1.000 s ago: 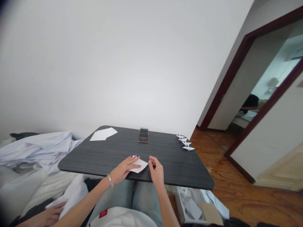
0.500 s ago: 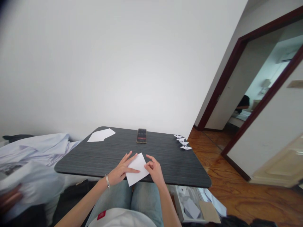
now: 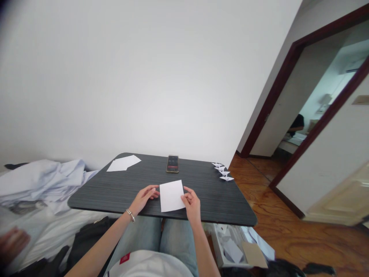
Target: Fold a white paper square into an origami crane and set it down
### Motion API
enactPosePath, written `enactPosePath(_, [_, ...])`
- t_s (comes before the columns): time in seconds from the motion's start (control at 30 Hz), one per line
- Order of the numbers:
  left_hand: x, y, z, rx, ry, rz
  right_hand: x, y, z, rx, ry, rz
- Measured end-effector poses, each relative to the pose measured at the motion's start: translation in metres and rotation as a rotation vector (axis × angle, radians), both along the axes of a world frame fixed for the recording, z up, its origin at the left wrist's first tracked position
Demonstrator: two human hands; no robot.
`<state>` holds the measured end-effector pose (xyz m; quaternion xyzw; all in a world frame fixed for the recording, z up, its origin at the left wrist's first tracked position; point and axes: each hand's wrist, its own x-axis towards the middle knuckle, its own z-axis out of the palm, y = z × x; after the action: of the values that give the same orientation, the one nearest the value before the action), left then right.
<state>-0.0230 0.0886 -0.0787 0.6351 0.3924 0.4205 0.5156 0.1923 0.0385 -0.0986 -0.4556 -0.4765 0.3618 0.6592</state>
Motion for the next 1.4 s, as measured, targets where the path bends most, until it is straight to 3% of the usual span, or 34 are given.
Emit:
enactPosePath(0.13, [0.007,-0.003,0.002,-0.047,0.009,-0.17,0.001,-0.003,0.004,0.003,0.012,0.019])
enactPosePath(0.23, [0.012,-0.003,0.001,-0.078,-0.033,-0.223,0.001,-0.004,0.006,-0.013,0.027,0.024])
enactPosePath(0.43, [0.016,-0.005,0.0,-0.072,-0.059,-0.156,-0.001,-0.004,0.004,-0.014,0.041,0.009])
enactPosePath(0.7, [0.019,-0.024,0.014,-0.033,-0.058,-0.104,-0.005,-0.016,0.005,0.037,0.053,-0.028])
enactPosePath(1.07, [0.016,-0.054,0.057,0.045,-0.072,-0.116,-0.008,-0.043,0.04,0.168,-0.051,-0.119])
enactPosePath(1.4, [0.018,-0.064,0.062,-0.011,-0.088,-0.179,-0.013,-0.053,0.053,0.19,-0.059,-0.144])
